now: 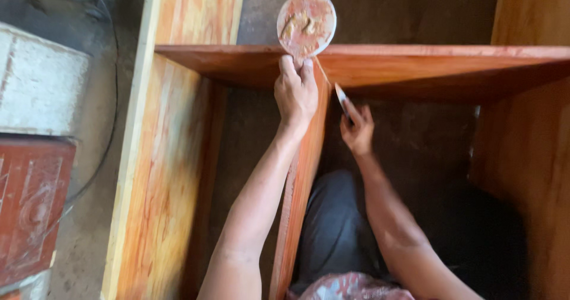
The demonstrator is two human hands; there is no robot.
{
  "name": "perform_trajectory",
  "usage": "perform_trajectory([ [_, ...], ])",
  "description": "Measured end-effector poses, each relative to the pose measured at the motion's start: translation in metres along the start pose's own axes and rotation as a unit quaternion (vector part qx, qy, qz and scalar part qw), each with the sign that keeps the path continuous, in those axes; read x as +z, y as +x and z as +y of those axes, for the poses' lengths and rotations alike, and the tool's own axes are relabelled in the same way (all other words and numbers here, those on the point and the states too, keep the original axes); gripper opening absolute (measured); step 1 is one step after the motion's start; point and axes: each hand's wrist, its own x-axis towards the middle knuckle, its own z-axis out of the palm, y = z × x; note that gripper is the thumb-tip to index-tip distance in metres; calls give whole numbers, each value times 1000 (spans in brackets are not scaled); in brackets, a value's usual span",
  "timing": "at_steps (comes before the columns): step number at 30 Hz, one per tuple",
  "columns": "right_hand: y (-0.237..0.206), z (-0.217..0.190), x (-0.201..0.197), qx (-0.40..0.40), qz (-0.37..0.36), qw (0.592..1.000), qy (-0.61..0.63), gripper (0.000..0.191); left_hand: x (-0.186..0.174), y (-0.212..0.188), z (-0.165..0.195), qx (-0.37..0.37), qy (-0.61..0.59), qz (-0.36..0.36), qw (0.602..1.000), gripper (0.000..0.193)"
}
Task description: The person sits inside an unfinished wooden cabinet and applies wood filler to the interior shelf joints. They hold a plate of filler in one hand and use a small putty knife to scoop filler and press it into the seams, working along different joints inside the unit.
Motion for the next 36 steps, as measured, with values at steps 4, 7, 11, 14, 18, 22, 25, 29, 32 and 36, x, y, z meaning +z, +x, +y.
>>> perform_trajectory([
  [4,38,-32,-7,-54,12,996,72,50,0,2,0,14,-11,9,1000,24],
  [7,54,-29,2,-32,-44,998,-2,51,1,2,1,7,-4,3,1000,25],
  [11,33,17,35,67,-17,987,147,44,3,0,0,28,-16,6,999,26],
  [14,8,48,43,244,14,909,339,39,4,-1,-1,12,-14,-5,1000,26],
  [18,-14,71,21,62,-74,995,-4,60,4,0,-2,17,1,11,1000,23],
  [22,-2,67,13,39,10,998,58,54,5,0,-4,20,0,1,1000,24],
  [25,1,72,33,324,66,806,491,21,5,-3,-5,25,-3,-1,1000,22],
  [29,-24,101,42,54,-61,997,13,61,6,-6,-6,34,3,0,999,22],
  [32,-47,121,34,91,-131,984,-81,72,6,-7,-6,14,-27,-5,1000,22],
  [36,-50,127,32,66,-84,993,-56,71,5,-10,-10,25,-25,-2,999,24],
])
